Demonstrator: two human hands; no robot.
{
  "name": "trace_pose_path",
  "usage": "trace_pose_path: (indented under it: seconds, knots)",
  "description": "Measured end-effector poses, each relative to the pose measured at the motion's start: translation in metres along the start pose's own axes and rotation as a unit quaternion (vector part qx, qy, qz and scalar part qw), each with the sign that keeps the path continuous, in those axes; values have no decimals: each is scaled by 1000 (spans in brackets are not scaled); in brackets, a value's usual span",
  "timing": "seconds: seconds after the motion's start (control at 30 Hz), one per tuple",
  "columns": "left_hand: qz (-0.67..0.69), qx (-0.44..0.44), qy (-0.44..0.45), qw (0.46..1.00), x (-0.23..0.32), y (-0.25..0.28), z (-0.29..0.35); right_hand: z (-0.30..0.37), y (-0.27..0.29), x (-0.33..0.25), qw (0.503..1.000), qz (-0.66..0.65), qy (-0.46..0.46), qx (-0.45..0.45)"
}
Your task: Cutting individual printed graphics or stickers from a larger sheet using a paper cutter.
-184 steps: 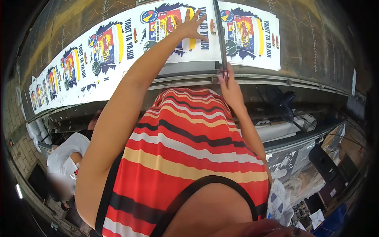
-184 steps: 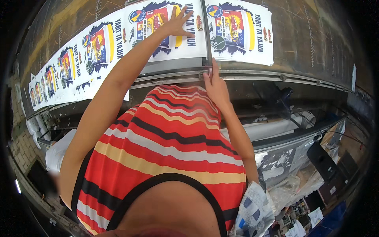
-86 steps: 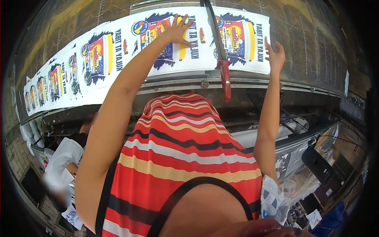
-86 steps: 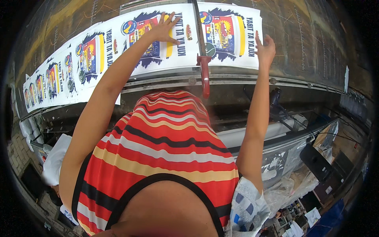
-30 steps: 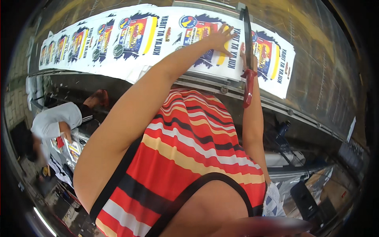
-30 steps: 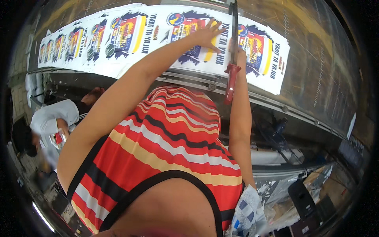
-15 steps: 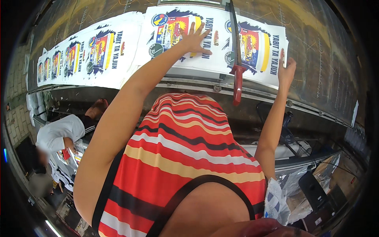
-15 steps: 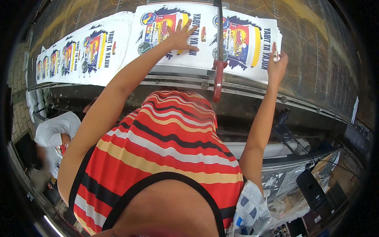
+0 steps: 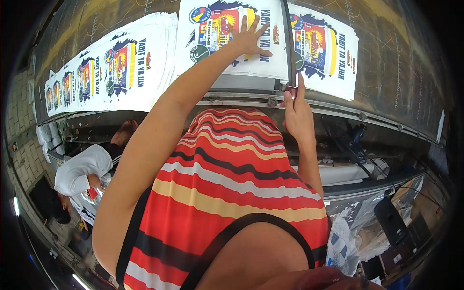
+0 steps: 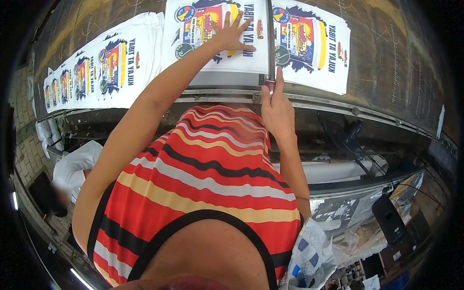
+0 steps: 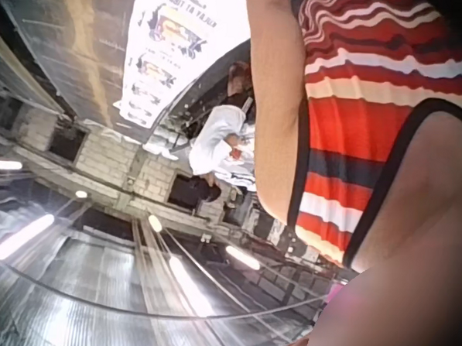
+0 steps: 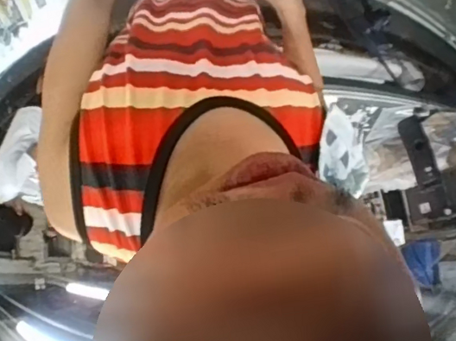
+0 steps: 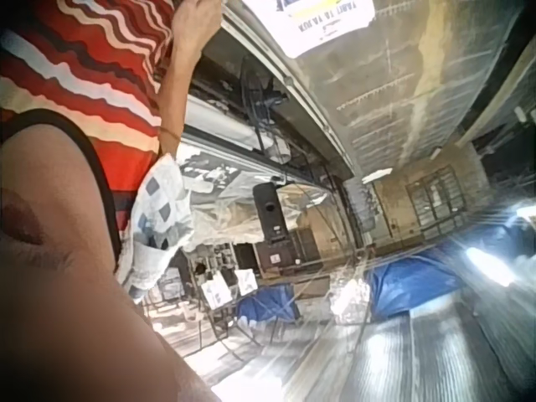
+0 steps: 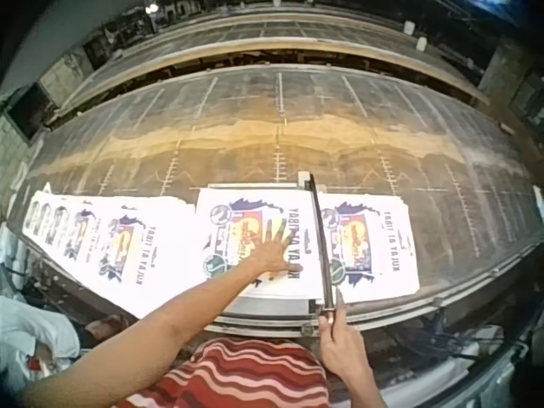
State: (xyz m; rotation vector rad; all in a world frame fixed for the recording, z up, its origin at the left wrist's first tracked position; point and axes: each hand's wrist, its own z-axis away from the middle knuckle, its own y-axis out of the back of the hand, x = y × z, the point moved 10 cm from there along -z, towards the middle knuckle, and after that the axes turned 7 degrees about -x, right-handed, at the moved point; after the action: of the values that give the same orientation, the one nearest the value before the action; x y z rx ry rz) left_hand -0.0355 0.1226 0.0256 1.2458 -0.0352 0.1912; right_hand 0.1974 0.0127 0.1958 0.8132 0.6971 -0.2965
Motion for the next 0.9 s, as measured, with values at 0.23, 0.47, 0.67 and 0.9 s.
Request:
trace_pose_path:
  seconds: [0.23, 0.47, 0.67, 0.9]
  knots:
    - [-2, 10, -6, 1000, 0, -3, -1, -20, -55, 59, 993, 108, 14, 41]
    - [3, -18, -3, 1000, 0, -6, -3, -44, -89, 110, 986, 162, -36, -3]
    - [39, -19, -8, 999, -1, -2, -5, -9, -30, 46, 999, -27, 18, 15]
    - [47, -7, -6, 999, 3, -5, 0, -28, 105, -2, 904, -344, 242, 72]
